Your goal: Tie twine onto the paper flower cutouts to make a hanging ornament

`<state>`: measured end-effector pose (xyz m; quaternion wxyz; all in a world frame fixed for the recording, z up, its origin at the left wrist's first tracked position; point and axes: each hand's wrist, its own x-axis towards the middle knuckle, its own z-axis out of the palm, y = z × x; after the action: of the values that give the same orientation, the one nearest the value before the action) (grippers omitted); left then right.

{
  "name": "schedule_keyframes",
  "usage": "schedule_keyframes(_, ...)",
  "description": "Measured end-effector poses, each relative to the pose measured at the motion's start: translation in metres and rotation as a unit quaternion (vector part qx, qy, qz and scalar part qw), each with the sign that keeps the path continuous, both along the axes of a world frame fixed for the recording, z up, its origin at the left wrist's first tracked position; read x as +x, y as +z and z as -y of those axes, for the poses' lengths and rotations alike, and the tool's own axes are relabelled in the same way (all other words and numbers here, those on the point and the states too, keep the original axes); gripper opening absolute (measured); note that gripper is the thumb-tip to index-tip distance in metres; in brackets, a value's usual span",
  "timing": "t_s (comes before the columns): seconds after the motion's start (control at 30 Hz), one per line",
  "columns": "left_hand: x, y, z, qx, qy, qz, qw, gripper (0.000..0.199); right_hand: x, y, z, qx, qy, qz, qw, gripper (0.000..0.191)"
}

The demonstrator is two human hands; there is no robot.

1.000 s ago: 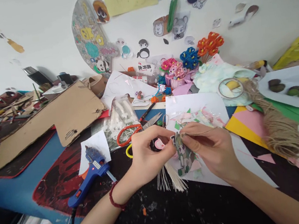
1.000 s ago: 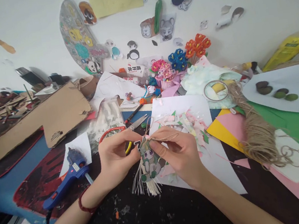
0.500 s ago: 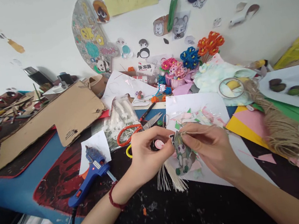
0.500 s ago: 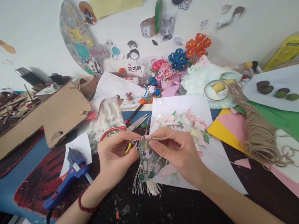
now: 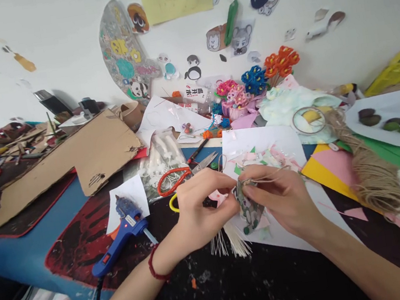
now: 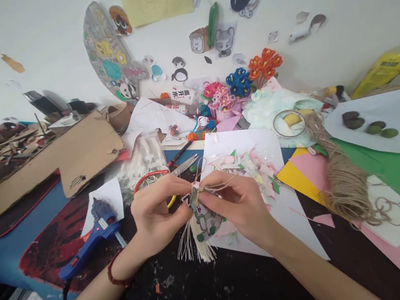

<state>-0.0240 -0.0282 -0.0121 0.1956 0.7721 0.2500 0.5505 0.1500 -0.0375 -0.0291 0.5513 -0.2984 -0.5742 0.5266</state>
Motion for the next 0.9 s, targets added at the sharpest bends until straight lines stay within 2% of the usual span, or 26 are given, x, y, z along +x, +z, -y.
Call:
schedule_keyframes(0.23, 0.004, 0.001, 0.002, -0.003, -0.004, 0.034, 0.999, 0.019, -0.001, -0.005, 0.002, 0.005, 0.017, -0.021, 1.000, 0.010)
schedule_keyframes(0.47, 0.008, 0.003, 0.004, 0.036, 0.006, 0.050, 0.998, 0.015, -0.004, -0.010, 0.002, 0.021, 0.032, -0.061, 0.997, 0.006)
schedule_keyframes(0.9, 0.012, 0.002, 0.007, 0.066, 0.020, 0.049, 0.996, 0.014, -0.006, -0.008, -0.002, 0.041, 0.023, -0.098, 0.994, 0.004)
